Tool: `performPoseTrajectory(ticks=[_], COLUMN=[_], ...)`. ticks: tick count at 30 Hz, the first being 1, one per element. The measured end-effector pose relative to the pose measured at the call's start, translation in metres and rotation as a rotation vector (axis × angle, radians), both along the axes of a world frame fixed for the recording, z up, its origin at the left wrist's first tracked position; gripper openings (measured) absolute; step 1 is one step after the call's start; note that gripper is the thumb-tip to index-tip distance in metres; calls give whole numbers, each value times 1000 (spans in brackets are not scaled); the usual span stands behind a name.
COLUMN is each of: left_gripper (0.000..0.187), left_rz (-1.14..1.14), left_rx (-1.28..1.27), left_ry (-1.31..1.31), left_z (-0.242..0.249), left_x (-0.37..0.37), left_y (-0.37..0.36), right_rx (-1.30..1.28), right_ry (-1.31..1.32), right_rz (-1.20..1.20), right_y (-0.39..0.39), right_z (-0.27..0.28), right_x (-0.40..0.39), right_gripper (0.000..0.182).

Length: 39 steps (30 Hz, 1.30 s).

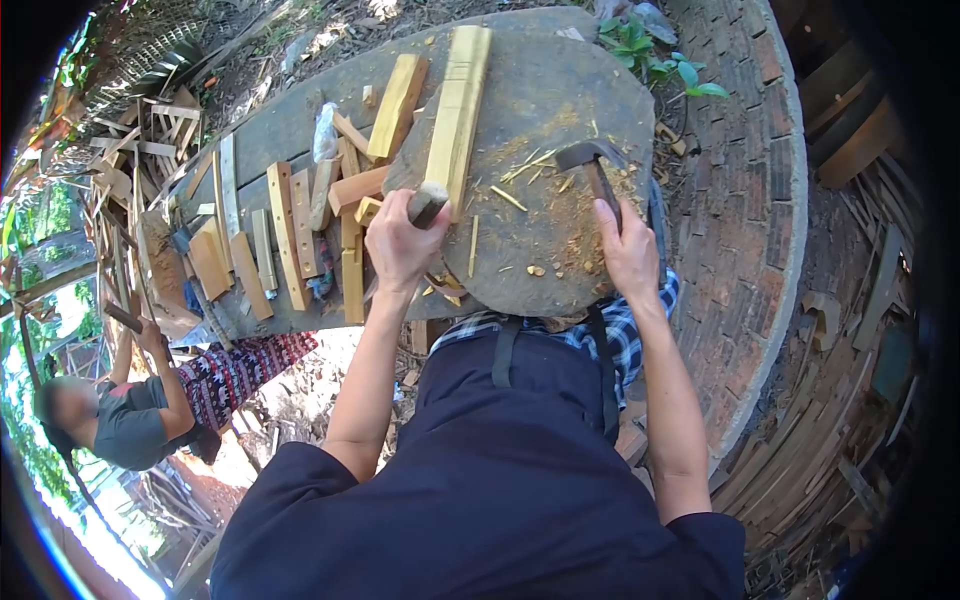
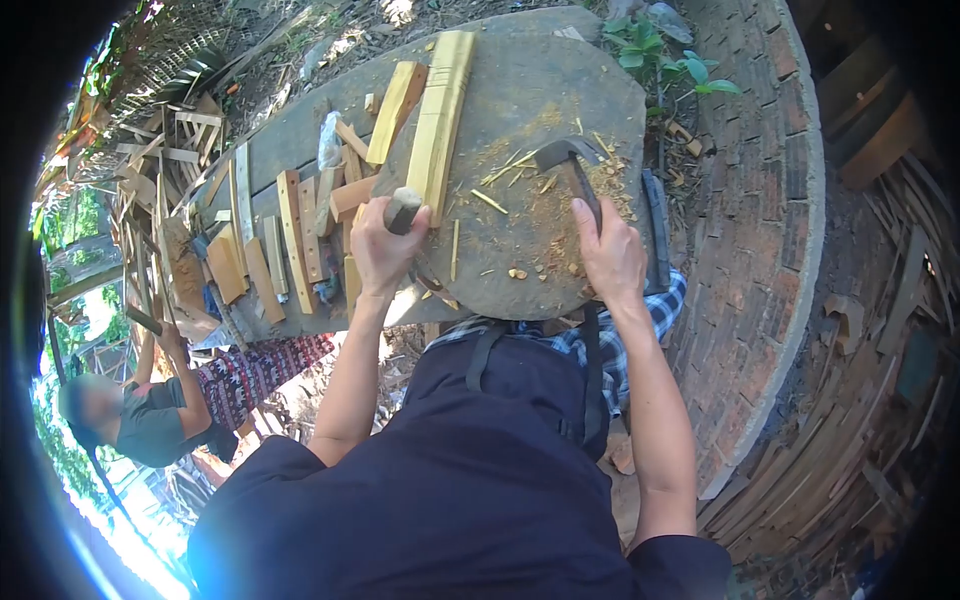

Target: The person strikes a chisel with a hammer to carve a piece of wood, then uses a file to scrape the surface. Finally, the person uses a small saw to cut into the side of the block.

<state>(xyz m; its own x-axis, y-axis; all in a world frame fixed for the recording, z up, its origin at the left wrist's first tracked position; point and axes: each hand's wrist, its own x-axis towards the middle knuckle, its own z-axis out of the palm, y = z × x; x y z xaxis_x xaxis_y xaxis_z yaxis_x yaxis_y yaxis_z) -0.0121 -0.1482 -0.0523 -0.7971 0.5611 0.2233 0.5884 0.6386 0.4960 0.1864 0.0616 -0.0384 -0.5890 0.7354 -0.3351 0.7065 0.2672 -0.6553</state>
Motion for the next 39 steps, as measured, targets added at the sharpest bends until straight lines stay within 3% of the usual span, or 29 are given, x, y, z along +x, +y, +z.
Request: performPoseTrajectory(ticks=[5, 10, 14, 16, 17, 19, 20, 22, 27, 31, 33, 34, 36, 37, 39], left_gripper=[42, 36, 22, 30, 30, 30, 30, 32, 36, 34, 38, 38, 61, 61, 85], left_rz=[-21, -114, 111, 28, 32, -82, -86, 10, -67, -276, -110, -111, -295, -289, -124], left_rx=[20, 112, 499, 883, 880, 1255, 1255, 1441, 1298, 1173, 552, 551, 42, 36, -143], left_ry=[-108, -99, -574, -785, -782, -698, -703, -630, -408, -534, -393, -394, 16, 19, -40], left_z=[7, 13, 54, 84, 89, 93, 95, 95, 85, 74, 68, 60, 39, 32, 20], left_x=[13, 21, 0, -14, -19, -29, -30, -31, -32, -41, -43, -42, -38, -34, -25], left_y=[19, 32, 28, 33, 37, 49, 57, 76, 86, 68, 68, 70, 77, 81, 93], right_rx=[26, -2, 23, 6, 20, 33, 35, 68, 65, 133, 126, 120, 113, 107, 107], right_ry=[41, -3, 19, 34, 36, 38, 36, 21, 13, 23, 6, -13, -6, 2, 9], right_rz=[26, 32, 23, 31, 32, 36, 30, 34, 25, 19, 18, 21, 20, 18, 23], right_y=[-1, -4, -2, -3, -3, -2, -3, -4, -3, -5, -4, -4, -4, -4, -4], right_z=[-14, -7, -9, -11, -13, -13, -12, -9, -12, -13, -14, -15, -13, -13, -17], right_x=[-4, -7, -5, -7, -7, -6, -5, -6, -5, -5, -5, -5, -4, -6, -7], right_gripper=[52, 52, 51, 51, 52, 52, 52, 52, 52, 54, 55, 56, 57, 57, 56])
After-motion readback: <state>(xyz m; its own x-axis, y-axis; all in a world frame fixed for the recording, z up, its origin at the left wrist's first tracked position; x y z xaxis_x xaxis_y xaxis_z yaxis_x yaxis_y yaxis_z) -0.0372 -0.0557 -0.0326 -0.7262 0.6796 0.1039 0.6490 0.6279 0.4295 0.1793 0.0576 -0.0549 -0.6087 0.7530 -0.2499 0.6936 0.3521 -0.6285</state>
